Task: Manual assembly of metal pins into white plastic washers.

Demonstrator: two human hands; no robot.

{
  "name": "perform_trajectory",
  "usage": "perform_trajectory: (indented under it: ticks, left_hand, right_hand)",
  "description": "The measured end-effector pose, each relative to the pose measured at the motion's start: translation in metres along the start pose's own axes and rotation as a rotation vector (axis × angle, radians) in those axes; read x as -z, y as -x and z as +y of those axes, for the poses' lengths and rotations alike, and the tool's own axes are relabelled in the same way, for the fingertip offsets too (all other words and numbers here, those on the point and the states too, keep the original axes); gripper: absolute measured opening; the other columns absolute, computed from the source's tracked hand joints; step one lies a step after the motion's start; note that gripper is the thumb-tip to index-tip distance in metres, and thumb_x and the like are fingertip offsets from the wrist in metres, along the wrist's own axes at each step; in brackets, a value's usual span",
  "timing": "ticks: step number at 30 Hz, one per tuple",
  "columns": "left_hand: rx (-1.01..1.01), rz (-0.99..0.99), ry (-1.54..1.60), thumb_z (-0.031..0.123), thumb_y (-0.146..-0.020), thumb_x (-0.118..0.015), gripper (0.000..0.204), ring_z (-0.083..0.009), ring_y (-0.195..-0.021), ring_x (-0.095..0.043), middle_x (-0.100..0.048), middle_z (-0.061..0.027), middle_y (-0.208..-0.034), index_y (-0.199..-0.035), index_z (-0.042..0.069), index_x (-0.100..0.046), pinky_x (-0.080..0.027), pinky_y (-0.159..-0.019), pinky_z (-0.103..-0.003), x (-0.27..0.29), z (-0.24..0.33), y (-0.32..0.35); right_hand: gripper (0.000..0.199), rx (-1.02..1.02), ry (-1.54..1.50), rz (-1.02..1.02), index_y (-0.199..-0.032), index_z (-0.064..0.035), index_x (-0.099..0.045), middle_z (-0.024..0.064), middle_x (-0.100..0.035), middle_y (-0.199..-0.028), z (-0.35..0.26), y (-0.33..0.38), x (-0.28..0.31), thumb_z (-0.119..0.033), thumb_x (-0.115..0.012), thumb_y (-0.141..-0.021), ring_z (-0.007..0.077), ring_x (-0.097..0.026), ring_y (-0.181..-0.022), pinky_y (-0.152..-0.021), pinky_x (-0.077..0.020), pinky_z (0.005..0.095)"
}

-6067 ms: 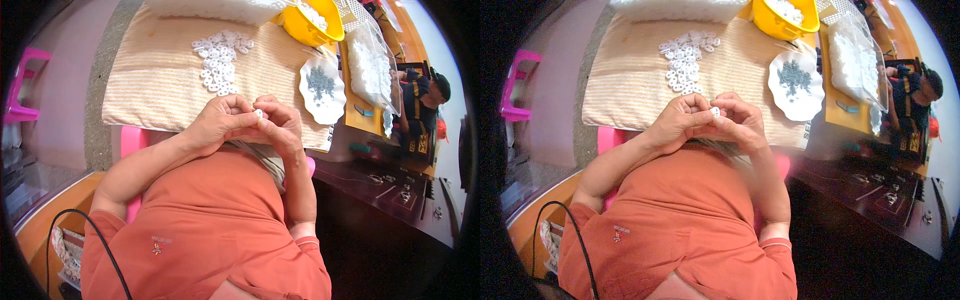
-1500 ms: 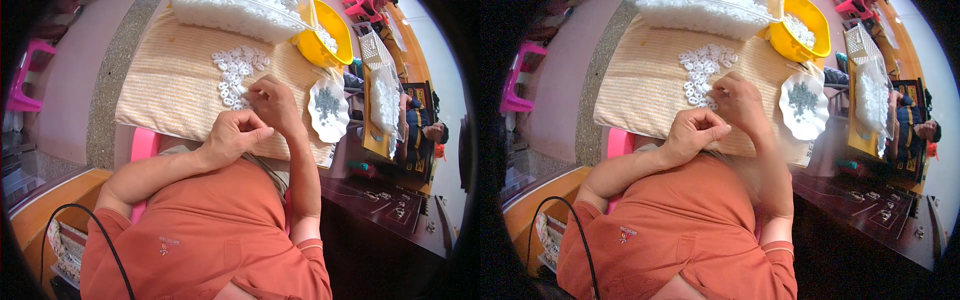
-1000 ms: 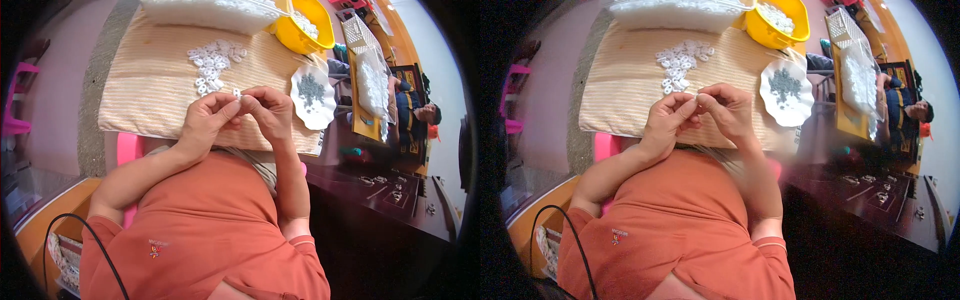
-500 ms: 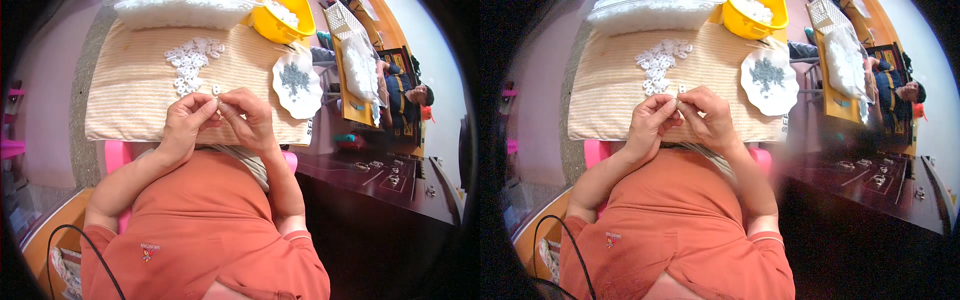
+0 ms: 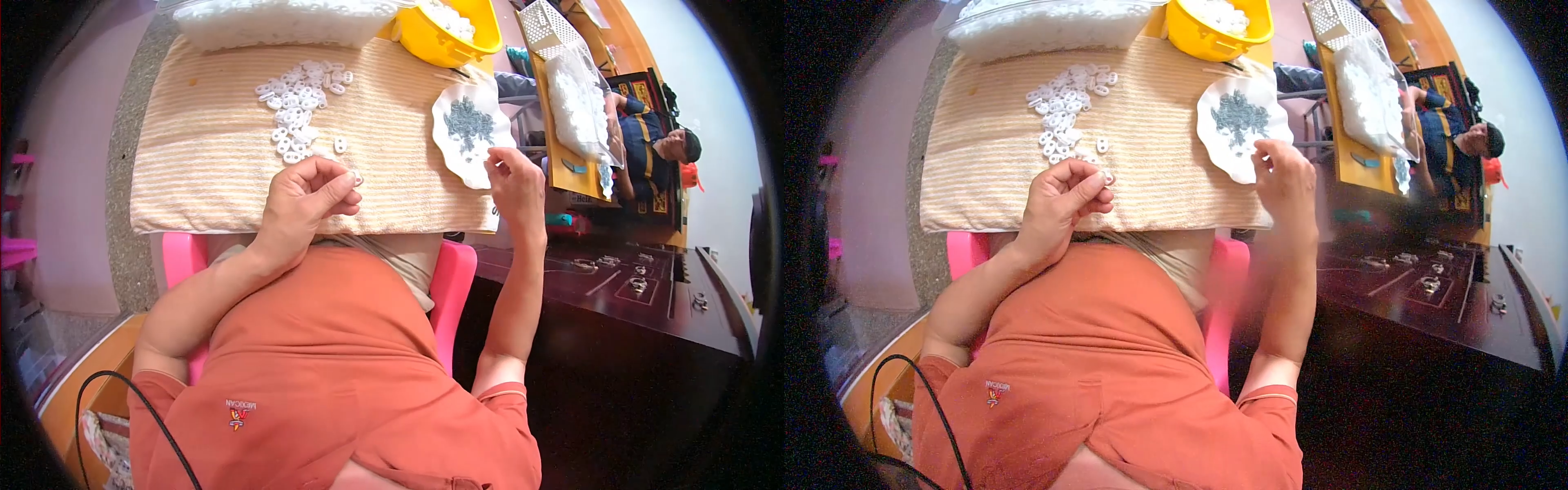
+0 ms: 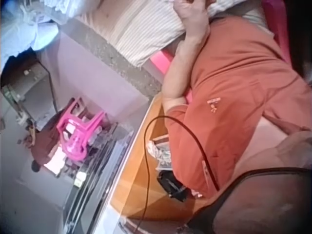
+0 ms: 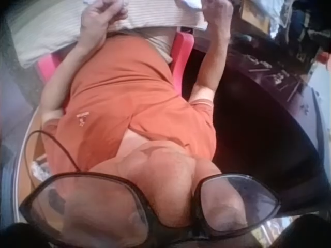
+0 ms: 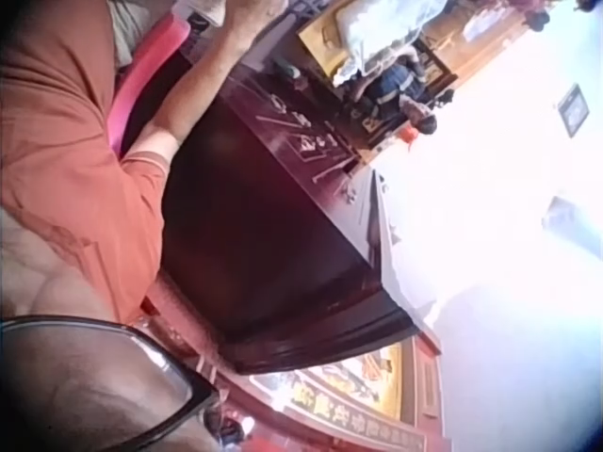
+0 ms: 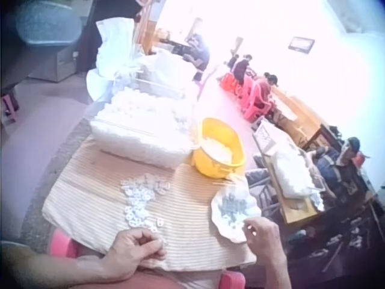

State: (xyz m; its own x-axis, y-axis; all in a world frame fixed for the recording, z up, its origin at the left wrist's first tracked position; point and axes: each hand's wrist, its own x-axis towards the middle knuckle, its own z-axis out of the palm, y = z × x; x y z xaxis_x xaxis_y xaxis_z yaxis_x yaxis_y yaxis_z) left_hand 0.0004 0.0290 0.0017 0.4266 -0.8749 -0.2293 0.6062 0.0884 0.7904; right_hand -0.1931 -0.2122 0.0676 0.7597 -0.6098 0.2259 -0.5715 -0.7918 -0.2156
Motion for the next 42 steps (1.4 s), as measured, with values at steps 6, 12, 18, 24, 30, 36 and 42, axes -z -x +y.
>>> perform_trajectory:
  ticks: [6, 12, 18, 24, 30, 36, 42]
  left_hand:
    - [0.014, -0.01, -0.003, 0.012, -0.091, -0.063, 0.011, -0.0105, -0.077, -0.064, -0.067, -0.0054, -0.088, -0.097, 0.003, -0.061, -0.056, -0.072, -0.025, -0.001, 0.002, 0.001]
    - [0.033, -0.025, 0.003, 0.011, -0.091, -0.063, 0.011, -0.0104, -0.077, -0.064, -0.067, -0.0058, -0.088, -0.097, 0.003, -0.06, -0.056, -0.072, -0.025, -0.003, 0.005, 0.003]
    - [0.047, -0.012, -0.003, 0.012, -0.091, -0.063, 0.012, -0.0104, -0.077, -0.064, -0.067, -0.0058, -0.088, -0.097, 0.002, -0.06, -0.056, -0.072, -0.025, 0.0, 0.002, 0.002]
    - [0.038, -0.016, 0.002, 0.012, -0.091, -0.063, 0.012, -0.0103, -0.077, -0.064, -0.066, -0.0057, -0.087, -0.097, 0.002, -0.061, -0.056, -0.072, -0.025, -0.002, 0.002, 0.002]
    - [0.029, -0.024, 0.014, 0.013, -0.091, -0.063, 0.012, -0.0101, -0.076, -0.064, -0.066, -0.0054, -0.086, -0.097, 0.003, -0.061, -0.057, -0.071, -0.026, -0.001, 0.002, 0.001]
    - [0.091, 0.006, -0.009, 0.014, -0.091, -0.063, 0.011, -0.0093, -0.075, -0.064, -0.066, -0.0041, -0.085, -0.097, 0.005, -0.061, -0.056, -0.068, -0.024, -0.004, 0.006, 0.003]
    - [0.05, -0.015, 0.008, 0.016, -0.091, -0.063, 0.011, -0.0086, -0.074, -0.064, -0.066, -0.0032, -0.085, -0.096, 0.007, -0.061, -0.055, -0.064, -0.021, -0.003, 0.003, 0.001]
  right_hand:
    - [0.016, 0.057, 0.258, -0.041, -0.096, -0.0066, -0.065, 0.0121, -0.067, -0.094, 0.012, -0.01, -0.012, -0.009, -0.059, -0.081, 0.0297, -0.064, -0.09, -0.077, -0.0505, 0.0413]
    - [0.019, -0.023, 0.34, -0.147, -0.097, -0.0065, -0.066, 0.0147, -0.067, -0.095, 0.011, -0.015, -0.014, -0.008, -0.055, -0.081, 0.0315, -0.064, -0.093, -0.08, -0.0504, 0.0418]
    - [0.02, -0.068, 0.323, -0.205, -0.095, -0.0053, -0.068, 0.0208, -0.067, -0.088, 0.013, -0.023, -0.02, -0.007, -0.055, -0.08, 0.0353, -0.065, -0.088, -0.078, -0.0508, 0.0442]
    - [0.019, -0.092, 0.324, -0.227, -0.095, -0.0042, -0.067, 0.0216, -0.066, -0.088, 0.022, -0.023, -0.023, -0.007, -0.054, -0.081, 0.0369, -0.065, -0.087, -0.078, -0.0504, 0.0455]
    - [0.015, -0.099, 0.239, -0.157, -0.092, -0.0021, -0.064, 0.0219, -0.066, -0.089, 0.02, -0.019, -0.024, -0.009, -0.054, -0.085, 0.0374, -0.064, -0.088, -0.079, -0.0496, 0.0454]
    - [0.016, -0.131, 0.095, -0.093, -0.095, -0.001, -0.062, 0.0218, -0.066, -0.088, 0.023, -0.017, -0.026, -0.01, -0.053, -0.086, 0.0381, -0.064, -0.085, -0.077, -0.0503, 0.0447]
    - [0.012, -0.19, -0.266, -0.001, -0.095, 0.0004, -0.06, 0.0134, -0.067, -0.078, 0.022, -0.014, -0.032, -0.005, -0.06, -0.084, 0.0213, -0.066, -0.072, -0.069, -0.0521, 0.0327]
